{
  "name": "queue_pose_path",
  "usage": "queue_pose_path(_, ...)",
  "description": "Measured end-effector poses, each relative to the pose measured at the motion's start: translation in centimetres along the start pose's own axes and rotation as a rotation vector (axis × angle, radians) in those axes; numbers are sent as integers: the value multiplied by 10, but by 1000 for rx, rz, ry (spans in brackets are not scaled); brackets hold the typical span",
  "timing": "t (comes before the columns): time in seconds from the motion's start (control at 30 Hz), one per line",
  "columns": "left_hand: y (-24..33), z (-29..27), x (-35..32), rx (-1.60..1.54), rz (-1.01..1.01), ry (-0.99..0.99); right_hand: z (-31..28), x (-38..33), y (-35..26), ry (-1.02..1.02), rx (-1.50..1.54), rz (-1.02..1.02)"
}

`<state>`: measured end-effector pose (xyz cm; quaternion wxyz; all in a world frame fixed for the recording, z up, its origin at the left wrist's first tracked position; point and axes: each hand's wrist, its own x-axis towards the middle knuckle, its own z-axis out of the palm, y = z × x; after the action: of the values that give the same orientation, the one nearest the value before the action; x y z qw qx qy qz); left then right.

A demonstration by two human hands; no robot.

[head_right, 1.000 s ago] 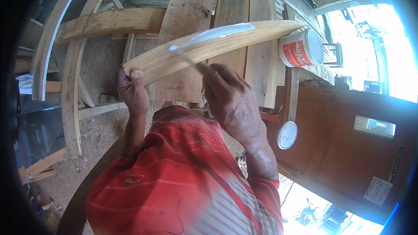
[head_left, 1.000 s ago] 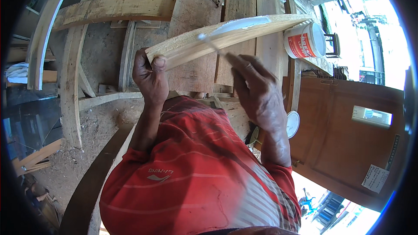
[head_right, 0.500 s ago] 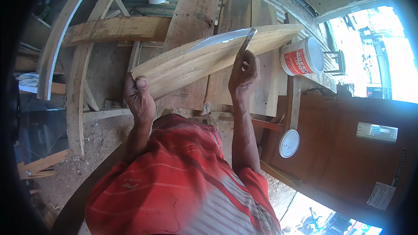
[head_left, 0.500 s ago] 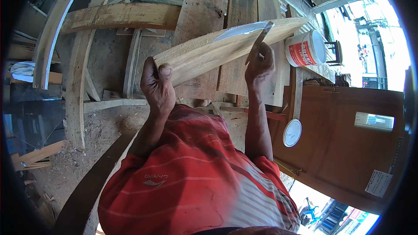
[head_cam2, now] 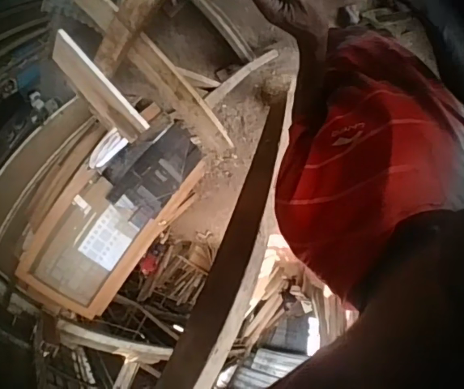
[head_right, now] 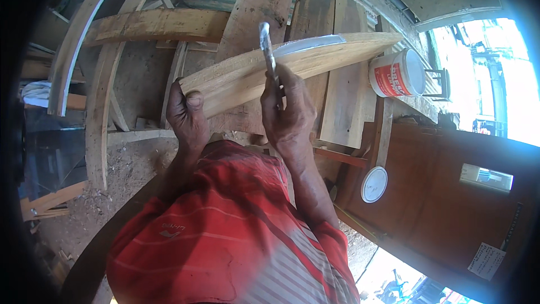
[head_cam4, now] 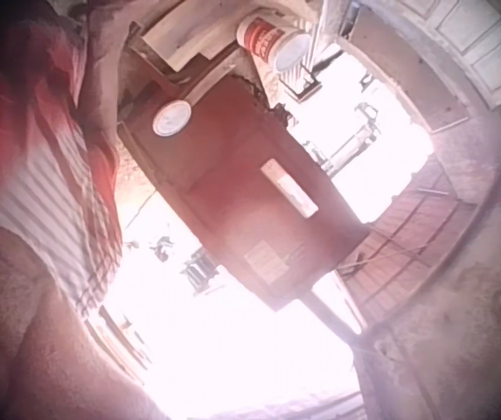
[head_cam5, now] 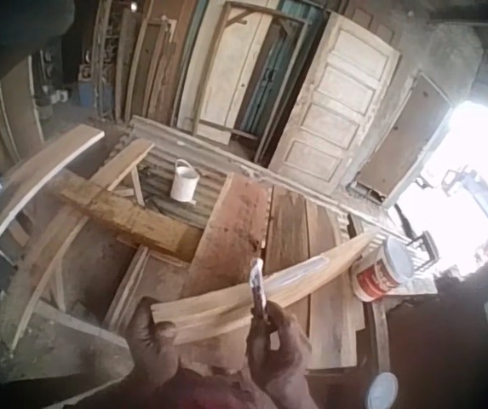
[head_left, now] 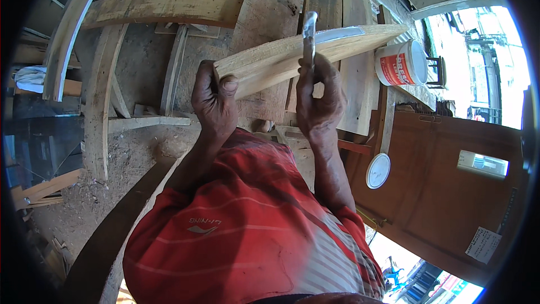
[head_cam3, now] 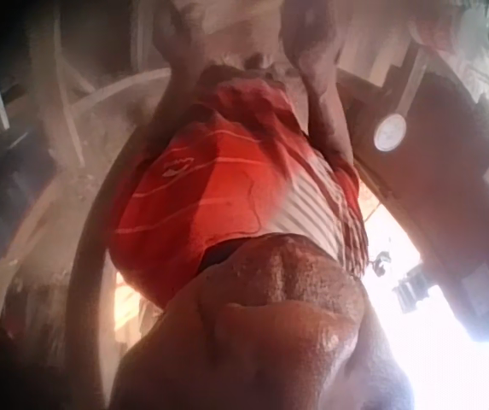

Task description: The person picks up wooden boards and spreads glue along their edges using a small stick dipped into a tub of glue.

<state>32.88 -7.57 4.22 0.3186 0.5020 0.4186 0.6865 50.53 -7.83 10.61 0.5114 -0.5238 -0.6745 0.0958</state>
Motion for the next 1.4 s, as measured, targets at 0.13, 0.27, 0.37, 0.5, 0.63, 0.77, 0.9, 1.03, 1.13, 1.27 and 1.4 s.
queue_pose_path(0.13, -4, -1, -2, -17, -6, 20, -9, 7, -4, -53, -291, -116)
queue_pose_path(0.27, -4, -3, 0, -19, -9, 7, -40, -7, -18, -261, -547, -236)
queue_pose_path(0.37, -8, -6, 0, -15, -8, 0, -76, 0, -34, -368, -674, -152)
queue_pose_path(0.5, -6, -5, 4, -43, 18, -9, -75, 14, -44, -355, -684, -185)
queue_pose_path(0.63, -7, -7, 3, -32, -4, -35, -65, 21, -54, -403, -629, -244)
queue_pose_path(0.77, -3, -8, 1, -31, -38, -32, -79, 39, -34, -382, -768, -175)
queue_pose_path(0.9, -5, -6, 3, -8, -20, -23, -76, 32, -41, -348, -611, -232)
queue_pose_path(1.03, -7, -6, 1, -2, -4, -12, -85, 31, -18, -369, -746, -184)
queue_pose_path(1.13, -5, -9, 0, 19, -31, -36, -113, 48, 15, -243, -830, 23)
queue_pose_path(1.27, -5, -6, -1, 43, -45, 12, -104, 44, 27, -147, -587, 100)
queue_pose_path(1.4, -3, -5, 0, 41, -36, 10, -90, 31, 47, -65, -511, 102)
